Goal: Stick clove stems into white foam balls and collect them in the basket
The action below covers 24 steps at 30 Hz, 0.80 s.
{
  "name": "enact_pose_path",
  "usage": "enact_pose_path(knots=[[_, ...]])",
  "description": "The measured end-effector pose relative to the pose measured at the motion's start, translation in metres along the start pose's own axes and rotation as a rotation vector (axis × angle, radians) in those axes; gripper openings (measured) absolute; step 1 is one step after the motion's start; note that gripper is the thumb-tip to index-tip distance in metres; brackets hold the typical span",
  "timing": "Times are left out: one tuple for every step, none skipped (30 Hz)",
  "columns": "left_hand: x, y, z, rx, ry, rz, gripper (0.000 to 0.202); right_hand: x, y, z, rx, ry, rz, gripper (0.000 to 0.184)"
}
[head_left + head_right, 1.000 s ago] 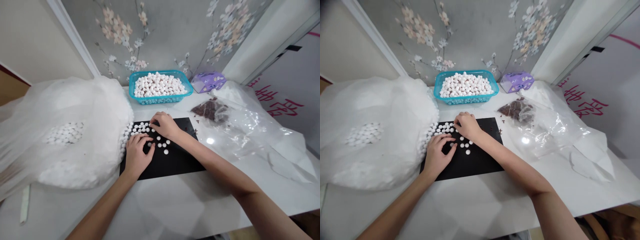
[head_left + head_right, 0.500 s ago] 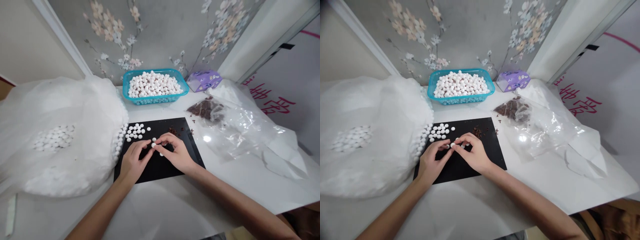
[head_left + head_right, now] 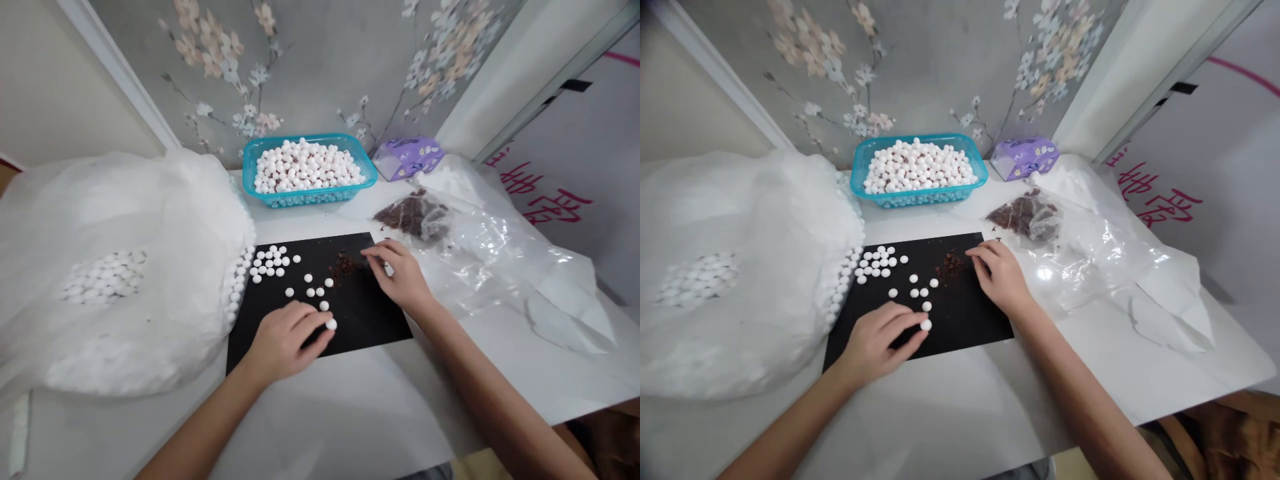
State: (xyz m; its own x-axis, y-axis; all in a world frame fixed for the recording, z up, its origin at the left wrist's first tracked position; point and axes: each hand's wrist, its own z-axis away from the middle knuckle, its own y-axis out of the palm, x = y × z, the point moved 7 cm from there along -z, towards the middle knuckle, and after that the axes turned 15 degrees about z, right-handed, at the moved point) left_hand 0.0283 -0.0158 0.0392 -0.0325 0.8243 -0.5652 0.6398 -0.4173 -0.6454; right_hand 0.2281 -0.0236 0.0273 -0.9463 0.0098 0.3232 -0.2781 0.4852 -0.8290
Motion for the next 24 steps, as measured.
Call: enact_pose_path(knots=[[-0.004,0.007,0.000,0.068,0.027,-0.014,0.013,-0.009,0.002,0.001,0.031,-0.015,0.057,0.020],[-0.008,0.013,0.001,0.128,0.051,-0.035,0.013,-0.016,0.005,0.002,0.067,-0.026,0.103,0.021],[-0.010,0.018,0.002,0.175,0.066,-0.057,0.013,-0.020,0.008,0.003,0.105,-0.034,0.141,0.021],[-0.010,0.022,0.002,0.205,0.066,-0.076,0.013,-0.023,0.010,0.004,0.136,-0.035,0.171,0.021],[-0.009,0.024,0.002,0.221,0.053,-0.089,0.014,-0.024,0.012,0.004,0.156,-0.033,0.199,0.021],[-0.007,0.025,0.002,0.226,0.027,-0.094,0.014,-0.024,0.013,0.004,0.166,-0.028,0.226,0.021],[-0.004,0.025,0.001,0.223,-0.007,-0.094,0.014,-0.023,0.013,0.004,0.168,-0.025,0.252,0.021],[0.000,0.024,0.001,0.218,-0.044,-0.091,0.015,-0.021,0.013,0.003,0.166,-0.030,0.276,0.021],[0.003,0.024,0.001,0.217,-0.081,-0.090,0.015,-0.020,0.013,0.003,0.162,-0.040,0.297,0.022],[0.006,0.024,0.001,0.219,-0.114,-0.091,0.015,-0.018,0.014,0.002,0.158,-0.057,0.313,0.022],[0.009,0.024,0.001,0.223,-0.144,-0.091,0.015,-0.017,0.014,0.001,0.152,-0.073,0.321,0.022],[0.011,0.024,0.001,0.223,-0.167,-0.093,0.015,-0.017,0.014,0.001,0.147,-0.086,0.324,0.020],[0.013,0.025,0.002,0.222,-0.183,-0.096,0.015,-0.018,0.014,0.001,0.140,-0.092,0.324,0.018],[0.014,0.025,0.003,0.217,-0.194,-0.099,0.015,-0.019,0.013,0.000,0.131,-0.093,0.323,0.016],[0.014,0.025,0.003,0.208,-0.203,-0.102,0.016,-0.019,0.013,0.000,0.124,-0.092,0.319,0.014],[0.015,0.024,0.004,0.200,-0.211,-0.106,0.016,-0.020,0.012,0.000,0.114,-0.089,0.312,0.014],[0.016,0.024,0.004,0.192,-0.221,-0.111,0.016,-0.019,0.010,0.000,0.100,-0.084,0.298,0.013],[0.017,0.024,0.005,0.184,-0.233,-0.117,0.016,-0.017,0.008,0.000,0.083,-0.075,0.274,0.013],[0.017,0.023,0.004,0.178,-0.243,-0.124,0.017,-0.015,0.006,0.000,0.062,-0.062,0.237,0.013],[0.018,0.022,0.004,0.173,-0.249,-0.131,0.017,-0.010,0.004,0.001,0.044,-0.046,0.189,0.012],[0.018,0.022,0.004,0.171,-0.255,-0.139,0.018,-0.005,0.003,0.002,0.032,-0.030,0.134,0.011],[0.019,0.021,0.003,0.166,-0.260,-0.147,0.019,0.003,0.002,0.003,0.023,-0.024,0.076,0.011],[0.019,0.020,0.003,0.159,-0.266,-0.155,0.020,0.011,0.002,0.005,0.028,-0.029,0.025,0.010],[0.020,0.019,0.003,0.153,-0.276,-0.159,0.021,0.021,0.003,0.007,0.034,-0.050,-0.017,0.010]])
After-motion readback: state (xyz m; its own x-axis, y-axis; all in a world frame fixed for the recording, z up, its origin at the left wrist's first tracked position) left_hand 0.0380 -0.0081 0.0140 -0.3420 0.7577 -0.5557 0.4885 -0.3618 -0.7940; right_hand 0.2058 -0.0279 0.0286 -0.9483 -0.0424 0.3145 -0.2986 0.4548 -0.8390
